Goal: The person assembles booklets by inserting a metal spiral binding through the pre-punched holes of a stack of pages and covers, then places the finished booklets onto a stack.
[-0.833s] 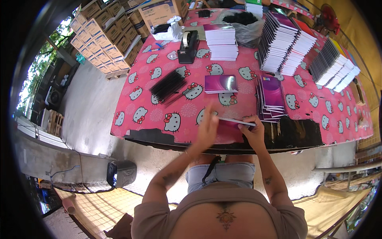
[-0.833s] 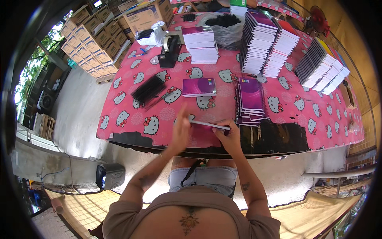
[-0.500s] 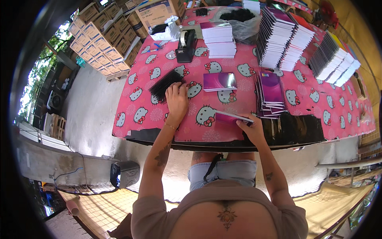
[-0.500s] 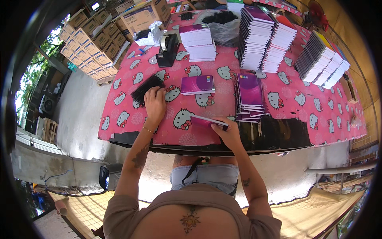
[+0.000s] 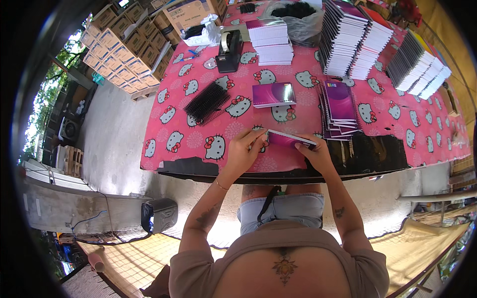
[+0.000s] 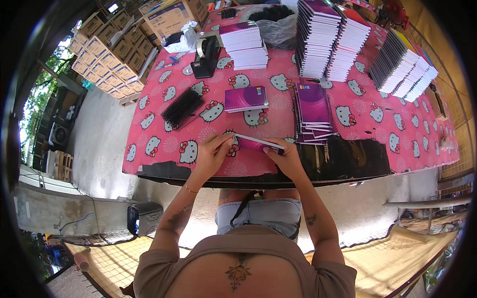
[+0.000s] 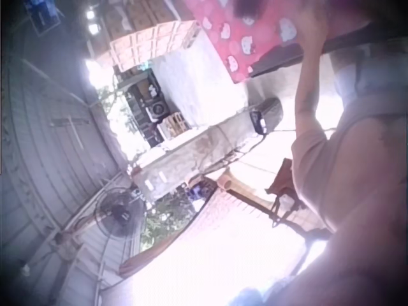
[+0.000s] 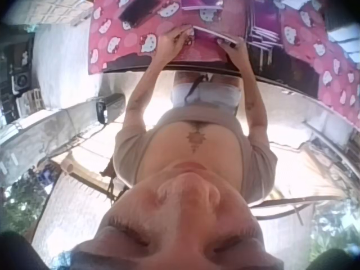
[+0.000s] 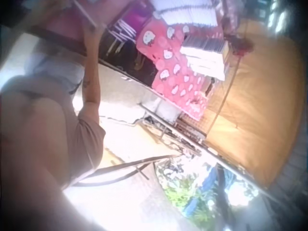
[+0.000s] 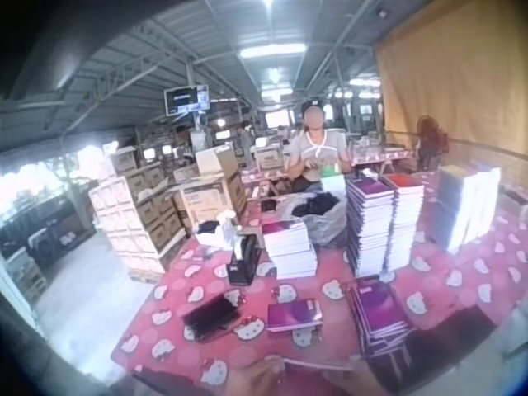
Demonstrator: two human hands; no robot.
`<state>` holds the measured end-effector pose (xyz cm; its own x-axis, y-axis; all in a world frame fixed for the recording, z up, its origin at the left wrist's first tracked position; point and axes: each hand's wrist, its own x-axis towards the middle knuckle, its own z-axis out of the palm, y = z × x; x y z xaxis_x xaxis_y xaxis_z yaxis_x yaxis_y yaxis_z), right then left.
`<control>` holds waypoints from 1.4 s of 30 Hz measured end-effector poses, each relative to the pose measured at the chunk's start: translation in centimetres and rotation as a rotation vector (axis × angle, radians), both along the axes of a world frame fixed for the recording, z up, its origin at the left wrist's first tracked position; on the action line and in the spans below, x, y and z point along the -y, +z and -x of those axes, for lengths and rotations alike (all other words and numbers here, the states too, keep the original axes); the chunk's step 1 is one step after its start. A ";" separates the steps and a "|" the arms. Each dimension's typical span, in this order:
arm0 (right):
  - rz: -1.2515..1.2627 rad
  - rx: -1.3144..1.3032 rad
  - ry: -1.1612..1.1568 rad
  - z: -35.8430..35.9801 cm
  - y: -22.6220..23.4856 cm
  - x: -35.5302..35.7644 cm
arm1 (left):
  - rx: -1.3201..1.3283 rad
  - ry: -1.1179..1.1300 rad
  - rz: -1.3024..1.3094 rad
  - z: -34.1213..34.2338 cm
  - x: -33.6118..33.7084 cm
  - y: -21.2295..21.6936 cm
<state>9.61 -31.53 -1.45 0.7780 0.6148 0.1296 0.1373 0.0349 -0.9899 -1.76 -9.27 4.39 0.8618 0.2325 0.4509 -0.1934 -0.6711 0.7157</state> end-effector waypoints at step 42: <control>-0.045 -0.078 -0.015 2.2 2.2 1.0 | -0.034 0.016 -0.664 -0.8 1.9 0.8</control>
